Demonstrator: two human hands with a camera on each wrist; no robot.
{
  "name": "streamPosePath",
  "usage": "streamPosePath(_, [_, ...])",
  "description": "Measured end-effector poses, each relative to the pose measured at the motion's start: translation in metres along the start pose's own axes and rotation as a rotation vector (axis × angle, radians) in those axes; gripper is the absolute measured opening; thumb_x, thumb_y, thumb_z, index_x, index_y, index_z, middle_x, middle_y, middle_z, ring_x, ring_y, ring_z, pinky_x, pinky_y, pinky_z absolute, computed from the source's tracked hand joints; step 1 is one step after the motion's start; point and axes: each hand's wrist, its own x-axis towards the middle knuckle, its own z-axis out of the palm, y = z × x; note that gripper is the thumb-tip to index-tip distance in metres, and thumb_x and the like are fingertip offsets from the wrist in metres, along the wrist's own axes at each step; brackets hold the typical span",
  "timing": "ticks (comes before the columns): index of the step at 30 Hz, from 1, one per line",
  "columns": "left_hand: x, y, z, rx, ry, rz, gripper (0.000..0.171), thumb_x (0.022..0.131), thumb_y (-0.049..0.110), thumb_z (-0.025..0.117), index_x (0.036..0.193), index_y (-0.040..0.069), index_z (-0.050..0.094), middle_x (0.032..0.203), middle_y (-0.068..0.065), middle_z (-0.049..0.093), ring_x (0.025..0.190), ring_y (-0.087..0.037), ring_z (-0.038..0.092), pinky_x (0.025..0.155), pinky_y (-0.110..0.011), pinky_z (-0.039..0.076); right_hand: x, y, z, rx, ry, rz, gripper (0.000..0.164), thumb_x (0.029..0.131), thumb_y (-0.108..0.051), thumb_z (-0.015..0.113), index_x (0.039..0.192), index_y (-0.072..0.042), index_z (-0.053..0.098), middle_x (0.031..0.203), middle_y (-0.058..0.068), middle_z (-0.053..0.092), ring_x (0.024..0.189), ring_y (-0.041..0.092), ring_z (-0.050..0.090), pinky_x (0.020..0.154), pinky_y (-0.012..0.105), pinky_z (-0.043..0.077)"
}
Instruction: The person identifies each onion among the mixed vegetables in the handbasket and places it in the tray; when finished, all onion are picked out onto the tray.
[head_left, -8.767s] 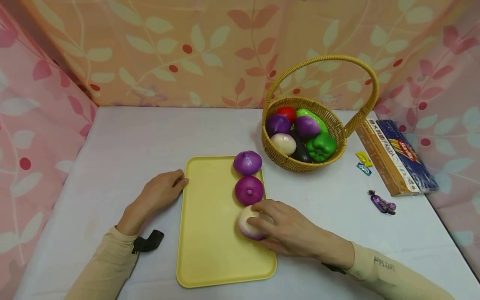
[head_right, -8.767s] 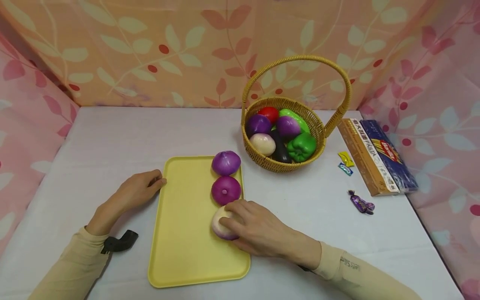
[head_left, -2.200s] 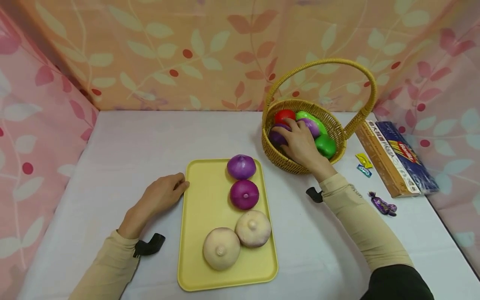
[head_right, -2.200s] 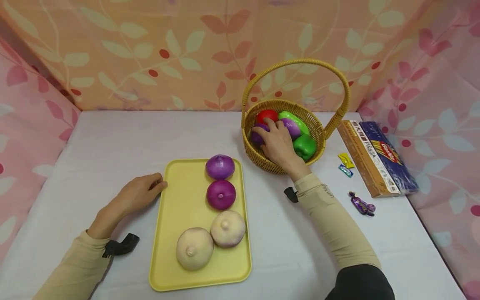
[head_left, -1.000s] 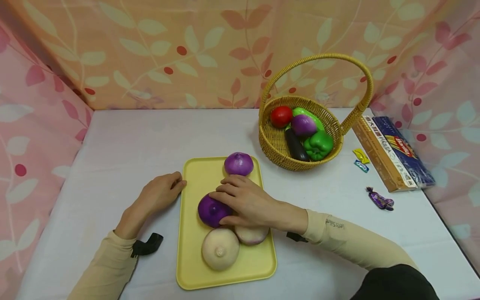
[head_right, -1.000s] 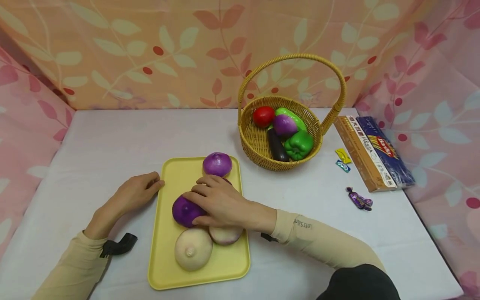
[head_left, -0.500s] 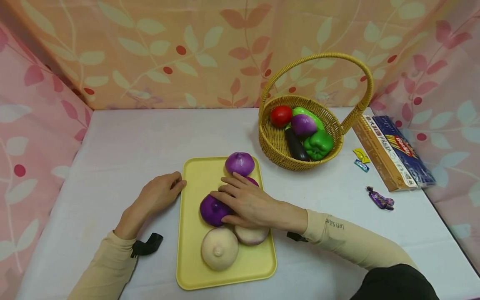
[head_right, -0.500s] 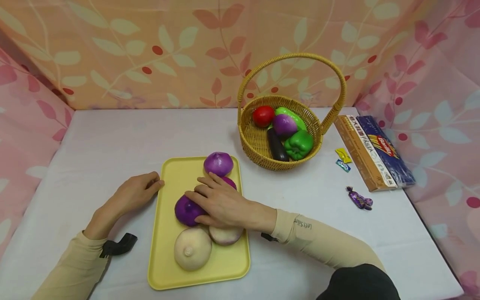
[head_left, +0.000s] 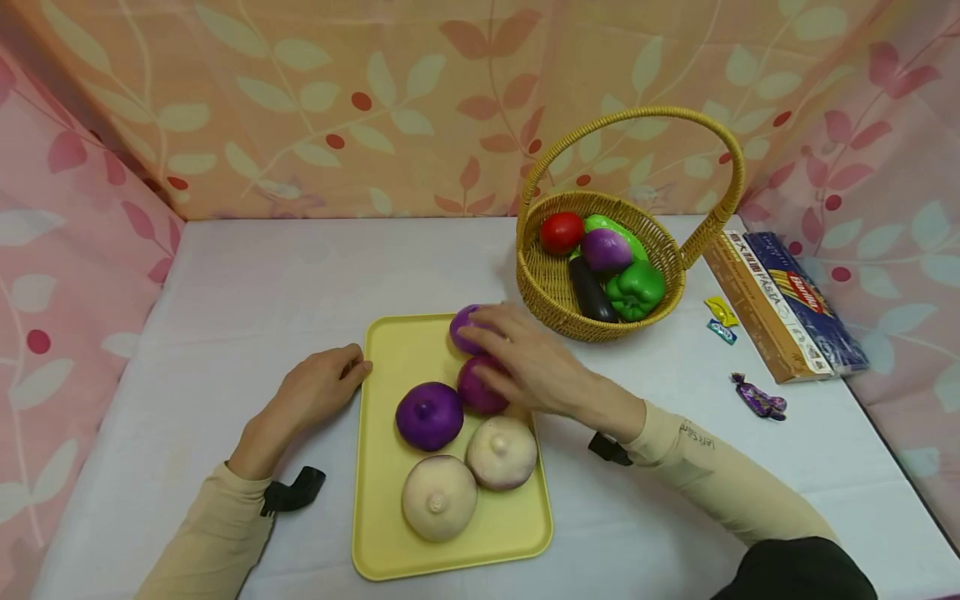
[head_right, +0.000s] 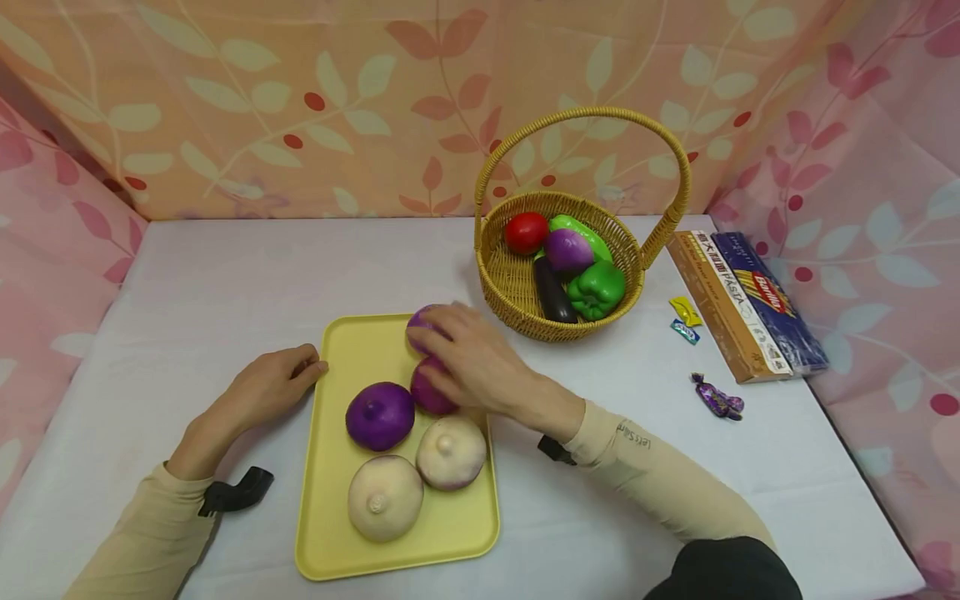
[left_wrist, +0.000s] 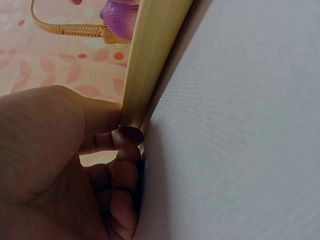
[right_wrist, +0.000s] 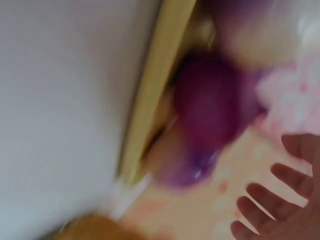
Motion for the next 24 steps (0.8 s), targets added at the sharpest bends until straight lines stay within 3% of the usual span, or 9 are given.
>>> streamPosePath(3, [0.0, -0.001, -0.001, 0.0, 0.002, -0.001, 0.02, 0.101, 0.022, 0.052, 0.083, 0.012, 0.053, 0.068, -0.003, 0.049, 0.062, -0.017, 0.044, 0.056, -0.029, 0.031, -0.001, 0.038, -0.01, -0.034, 0.124, 0.13, 0.041, 0.085, -0.016, 0.071, 0.123, -0.005, 0.062, 0.129, 0.021, 0.057, 0.121, 0.036, 0.054, 0.103, 0.049, 0.043])
streamPosePath(6, [0.0, -0.001, 0.0, -0.005, -0.001, -0.002, 0.02, 0.101, 0.022, 0.052, 0.083, 0.012, 0.053, 0.068, -0.002, 0.049, 0.062, -0.016, 0.044, 0.056, -0.029, 0.031, -0.008, 0.082, -0.019, -0.096, 0.193, 0.322, 0.046, 0.084, -0.013, 0.069, 0.127, -0.002, 0.058, 0.133, 0.026, 0.053, 0.121, 0.042, 0.052, 0.102, 0.055, 0.041])
streamPosePath(10, [0.0, 0.0, 0.001, -0.016, -0.003, 0.002, 0.02, 0.101, 0.023, 0.052, 0.084, 0.012, 0.054, 0.069, -0.002, 0.049, 0.063, -0.016, 0.044, 0.056, -0.029, 0.032, -0.025, 0.129, -0.029, -0.162, 0.126, 0.612, 0.057, 0.087, -0.017, 0.067, 0.139, -0.005, 0.047, 0.141, 0.031, 0.043, 0.128, 0.049, 0.044, 0.106, 0.062, 0.035])
streamPosePath(12, [0.0, 0.0, 0.001, -0.016, -0.003, 0.003, 0.021, 0.101, 0.023, 0.052, 0.084, 0.012, 0.054, 0.069, -0.002, 0.05, 0.063, -0.016, 0.044, 0.056, -0.029, 0.032, -0.033, 0.144, -0.032, -0.185, 0.053, 0.701, 0.061, 0.088, -0.021, 0.067, 0.144, -0.009, 0.044, 0.144, 0.032, 0.039, 0.131, 0.052, 0.041, 0.106, 0.065, 0.033])
streamPosePath(16, [0.0, 0.0, 0.001, -0.012, 0.003, 0.0, 0.021, 0.101, 0.023, 0.052, 0.083, 0.012, 0.054, 0.069, -0.002, 0.05, 0.063, -0.016, 0.044, 0.056, -0.029, 0.032, -0.04, 0.158, -0.034, -0.187, -0.031, 0.729, 0.063, 0.088, -0.022, 0.069, 0.145, -0.013, 0.045, 0.144, 0.032, 0.04, 0.129, 0.052, 0.043, 0.102, 0.066, 0.037])
streamPosePath(21, [0.001, -0.002, 0.002, -0.012, 0.005, 0.0, 0.021, 0.101, 0.022, 0.052, 0.082, 0.013, 0.053, 0.068, -0.002, 0.049, 0.062, -0.016, 0.043, 0.056, -0.029, 0.032, -0.041, 0.162, -0.031, -0.189, 0.005, 0.683, 0.058, 0.087, -0.015, 0.072, 0.141, -0.012, 0.05, 0.129, 0.03, 0.051, 0.112, 0.049, 0.054, 0.091, 0.062, 0.044])
streamPosePath(24, [0.001, -0.002, 0.002, -0.011, 0.003, 0.0, 0.02, 0.1, 0.022, 0.053, 0.082, 0.013, 0.054, 0.068, -0.002, 0.049, 0.062, -0.016, 0.043, 0.056, -0.029, 0.032, -0.04, 0.161, -0.03, -0.174, 0.048, 0.701, 0.057, 0.09, -0.019, 0.07, 0.143, -0.015, 0.047, 0.128, 0.032, 0.05, 0.107, 0.048, 0.055, 0.088, 0.061, 0.045])
